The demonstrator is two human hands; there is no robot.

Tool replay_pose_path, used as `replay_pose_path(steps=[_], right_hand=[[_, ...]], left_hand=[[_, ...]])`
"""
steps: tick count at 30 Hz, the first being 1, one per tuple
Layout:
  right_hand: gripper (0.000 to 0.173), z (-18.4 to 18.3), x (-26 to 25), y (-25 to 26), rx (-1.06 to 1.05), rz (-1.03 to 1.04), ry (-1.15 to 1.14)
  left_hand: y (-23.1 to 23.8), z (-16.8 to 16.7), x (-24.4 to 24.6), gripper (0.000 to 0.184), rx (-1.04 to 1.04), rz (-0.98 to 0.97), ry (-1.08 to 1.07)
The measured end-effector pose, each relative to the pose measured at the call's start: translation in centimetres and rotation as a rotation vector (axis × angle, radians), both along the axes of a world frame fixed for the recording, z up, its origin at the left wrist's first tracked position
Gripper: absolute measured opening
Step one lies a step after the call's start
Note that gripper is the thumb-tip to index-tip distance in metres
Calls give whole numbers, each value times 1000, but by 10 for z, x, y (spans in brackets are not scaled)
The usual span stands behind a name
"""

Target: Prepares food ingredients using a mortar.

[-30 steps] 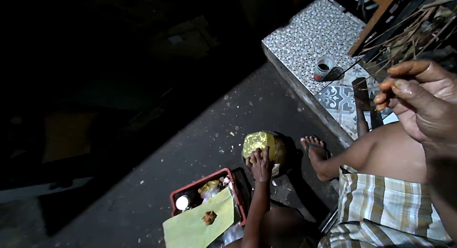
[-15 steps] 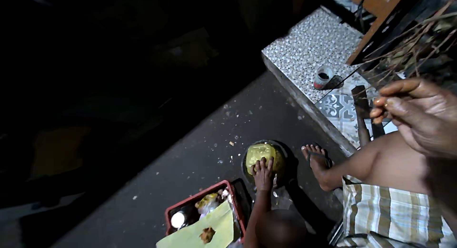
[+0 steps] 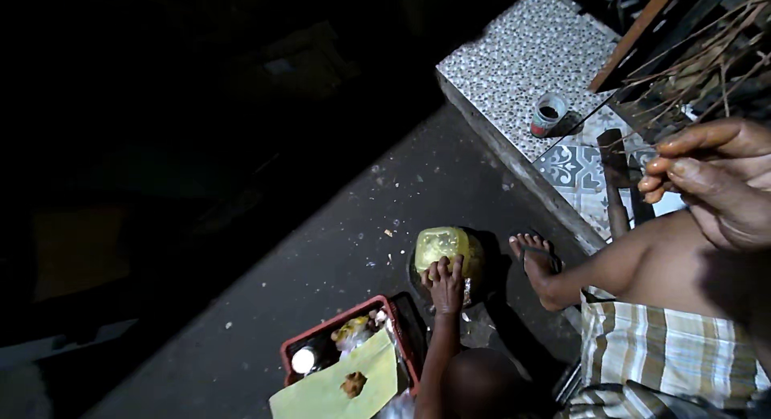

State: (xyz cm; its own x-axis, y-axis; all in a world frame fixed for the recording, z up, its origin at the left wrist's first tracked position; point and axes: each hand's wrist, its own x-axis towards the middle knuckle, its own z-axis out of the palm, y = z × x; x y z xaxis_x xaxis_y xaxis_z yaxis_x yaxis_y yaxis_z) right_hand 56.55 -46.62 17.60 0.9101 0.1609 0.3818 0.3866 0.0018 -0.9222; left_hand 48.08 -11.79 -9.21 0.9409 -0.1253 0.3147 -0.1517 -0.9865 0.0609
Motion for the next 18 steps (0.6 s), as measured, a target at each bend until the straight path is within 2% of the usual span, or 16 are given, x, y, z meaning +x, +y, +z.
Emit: replay_pose_path(steps=[2,3,8,11,13,16,18], right_hand=[[20,0,0,5,-29,2,-17],[19,2,1,6,-56,0,-25],[20,0,-1,2,-52,-9,-3],[19,3,-1,3,-47,-29,0],[18,5,-1,4,-68,-28,2],[18,6,0,11,-91,-22,-12],[18,6,6,11,-93,-3,-48]], left_hand=[[-1,-8,-2,63,10,-21,246],[-4,-9,2,65,20,-32,276],[0,11,5,48,30,-40,-95],[-1,12,9,44,27,-56,-199],[-5,0,11,51,16,-55,-129],[-3,-16,9,64,43,-66,126],[-5,-16,13,64,49,-73,96]])
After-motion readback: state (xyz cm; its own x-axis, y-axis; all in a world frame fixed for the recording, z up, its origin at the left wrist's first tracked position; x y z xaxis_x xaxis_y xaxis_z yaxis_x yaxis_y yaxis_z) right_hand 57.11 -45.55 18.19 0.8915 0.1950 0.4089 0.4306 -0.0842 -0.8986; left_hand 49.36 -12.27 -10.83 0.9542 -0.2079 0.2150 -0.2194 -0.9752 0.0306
